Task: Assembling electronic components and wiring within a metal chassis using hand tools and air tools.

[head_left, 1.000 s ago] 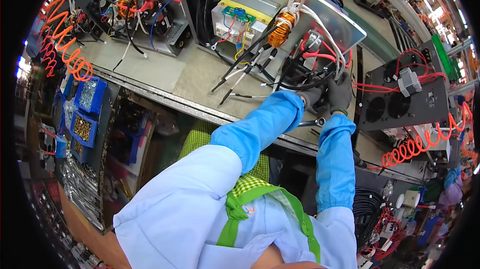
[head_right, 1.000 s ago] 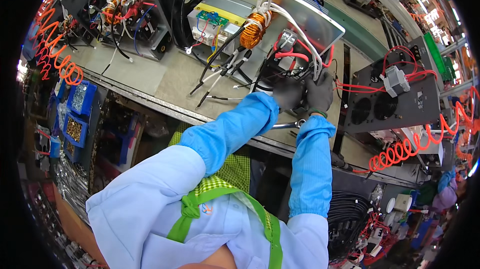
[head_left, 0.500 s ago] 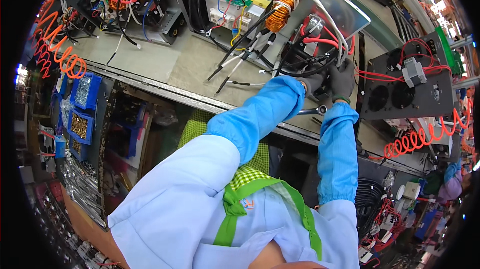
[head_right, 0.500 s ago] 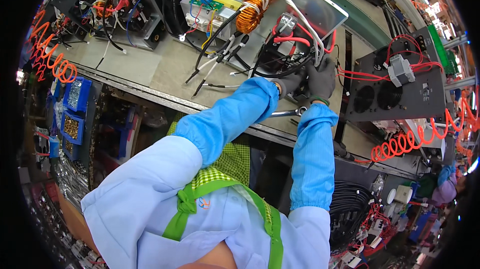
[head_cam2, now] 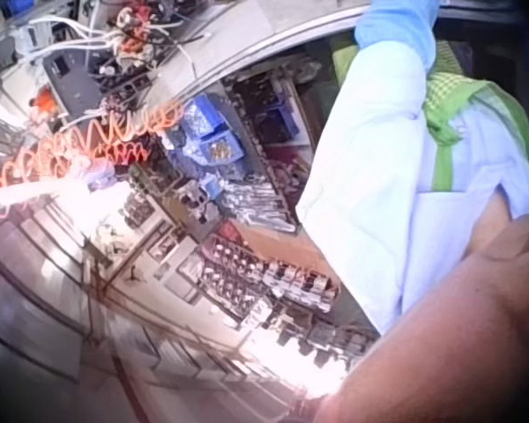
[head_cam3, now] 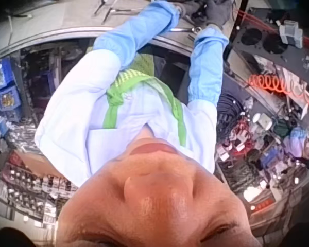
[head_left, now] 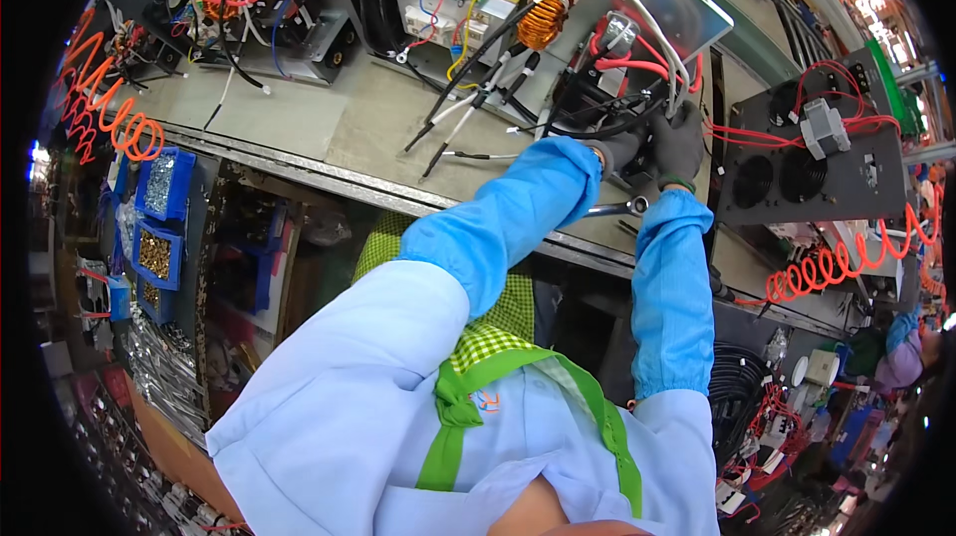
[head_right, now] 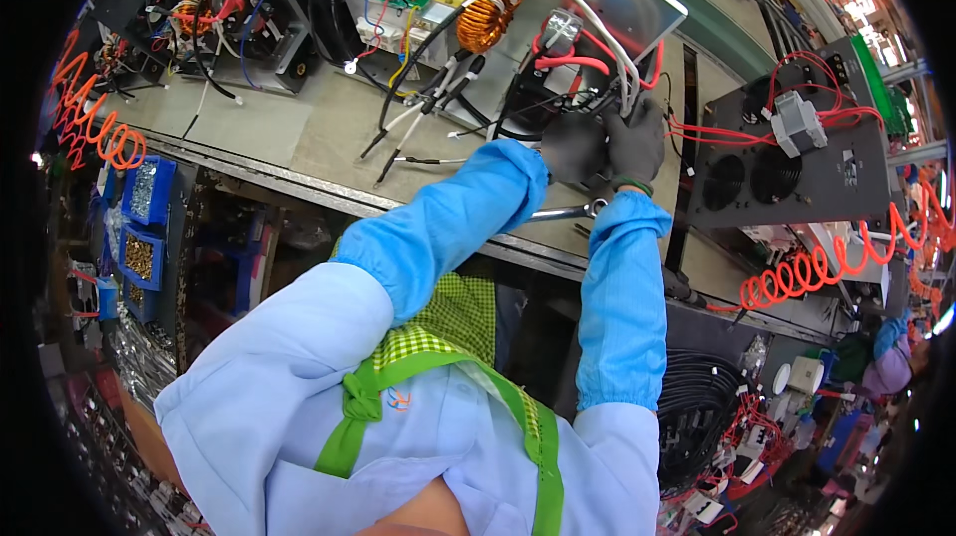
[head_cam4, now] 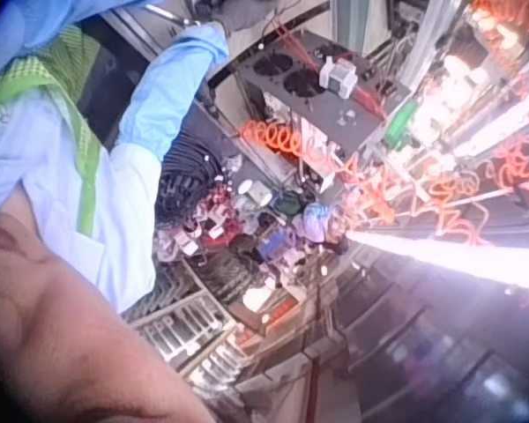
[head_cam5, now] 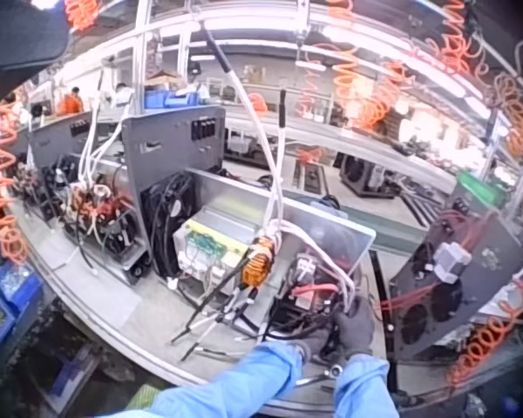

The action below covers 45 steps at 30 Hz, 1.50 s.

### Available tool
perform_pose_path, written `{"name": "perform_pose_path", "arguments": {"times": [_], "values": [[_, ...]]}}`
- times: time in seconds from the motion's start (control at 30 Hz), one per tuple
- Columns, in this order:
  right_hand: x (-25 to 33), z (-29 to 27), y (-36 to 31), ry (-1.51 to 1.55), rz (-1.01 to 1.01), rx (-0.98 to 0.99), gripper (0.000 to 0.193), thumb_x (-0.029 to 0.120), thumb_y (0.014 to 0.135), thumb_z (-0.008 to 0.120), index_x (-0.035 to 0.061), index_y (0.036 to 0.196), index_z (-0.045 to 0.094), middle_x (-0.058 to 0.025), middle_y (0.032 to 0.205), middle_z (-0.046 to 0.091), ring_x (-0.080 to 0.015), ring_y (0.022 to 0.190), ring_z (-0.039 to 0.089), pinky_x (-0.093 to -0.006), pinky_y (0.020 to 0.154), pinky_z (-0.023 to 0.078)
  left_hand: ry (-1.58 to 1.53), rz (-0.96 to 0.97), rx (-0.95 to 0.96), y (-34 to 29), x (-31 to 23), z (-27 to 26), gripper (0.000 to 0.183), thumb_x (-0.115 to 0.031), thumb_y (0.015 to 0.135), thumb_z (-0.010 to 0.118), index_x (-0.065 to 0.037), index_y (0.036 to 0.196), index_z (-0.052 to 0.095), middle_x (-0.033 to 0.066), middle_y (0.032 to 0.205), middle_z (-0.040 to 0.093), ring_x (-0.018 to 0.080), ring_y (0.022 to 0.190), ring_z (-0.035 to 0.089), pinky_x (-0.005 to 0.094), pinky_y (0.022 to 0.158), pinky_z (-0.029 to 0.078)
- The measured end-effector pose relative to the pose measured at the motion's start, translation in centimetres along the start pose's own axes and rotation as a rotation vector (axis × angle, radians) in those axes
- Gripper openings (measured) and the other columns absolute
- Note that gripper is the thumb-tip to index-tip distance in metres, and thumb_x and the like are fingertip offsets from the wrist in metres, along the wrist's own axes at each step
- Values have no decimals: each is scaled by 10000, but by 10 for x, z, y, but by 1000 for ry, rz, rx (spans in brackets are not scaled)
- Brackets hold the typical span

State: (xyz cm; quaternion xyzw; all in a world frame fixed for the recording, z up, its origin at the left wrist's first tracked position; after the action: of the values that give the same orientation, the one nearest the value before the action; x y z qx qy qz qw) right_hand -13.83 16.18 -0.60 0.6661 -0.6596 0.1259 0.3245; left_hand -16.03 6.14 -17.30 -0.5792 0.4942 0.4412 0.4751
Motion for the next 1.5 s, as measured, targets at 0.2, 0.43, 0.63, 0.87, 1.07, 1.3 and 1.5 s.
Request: {"name": "perform_pose_path", "arguments": {"times": [0.2,0.43,0.63,0.87,1.07,1.3,1.5], "values": [[-18,-5,1,8,41,-15,768,471,681,685,50,1284,464,-199,1245,536,-357,1169,500,-417,964,393,51,-8,8,-22,-18,11,351,-334,982,385,-62,1092,578,82,827,645,156,666,613,323,566,478],[1,-3,-2,5,2,-24,769,482,676,683,47,1274,472,-209,1223,541,-361,1157,503,-423,956,395,121,-51,50,-11,-9,1,411,-394,982,377,-62,1092,592,101,892,655,180,728,649,334,576,495],[-7,-1,1,-10,17,-9,774,483,679,684,33,1272,473,-201,1247,536,-355,1175,496,-418,963,392,419,176,-61,-54,-83,-21,347,-305,943,434,-55,1145,563,229,1034,627,369,933,619,442,817,476],[-5,-3,-1,-51,23,-3,820,557,719,643,3,1297,465,-205,1251,538,-343,1170,511,-410,960,394,896,570,301,-185,-137,-43,183,-150,771,579,-72,909,670,149,855,672,327,784,652,463,667,501],[-5,0,6,-64,-13,0,806,570,726,630,14,1286,469,-196,1257,537,-332,1182,503,-407,967,388,1475,412,517,-209,-67,-34,131,-163,785,592,-120,831,707,61,827,691,250,781,675,397,624,491],[-4,-3,3,-80,-21,-4,782,544,730,639,13,1280,474,-193,1262,534,-330,1184,500,-408,966,390,1416,451,475,-195,-69,-36,265,-162,781,590,-48,1018,621,109,836,672,286,747,660,424,632,483],[-7,0,3,-46,4,24,789,525,713,664,18,1288,476,-186,1281,527,-335,1200,489,-408,978,383,819,269,493,-241,-73,-87,266,-142,807,546,-22,1044,523,178,811,631,334,718,631,474,638,489]]}}
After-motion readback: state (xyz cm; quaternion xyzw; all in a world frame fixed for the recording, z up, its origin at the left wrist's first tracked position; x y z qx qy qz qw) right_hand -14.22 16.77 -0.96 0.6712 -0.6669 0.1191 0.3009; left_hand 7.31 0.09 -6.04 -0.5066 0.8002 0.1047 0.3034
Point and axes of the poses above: each hand's wrist, its own y-axis towards the middle knuckle, its own z-axis out of the palm, x = y × z, the point moved 9 cm from there along y, towards the middle knuckle
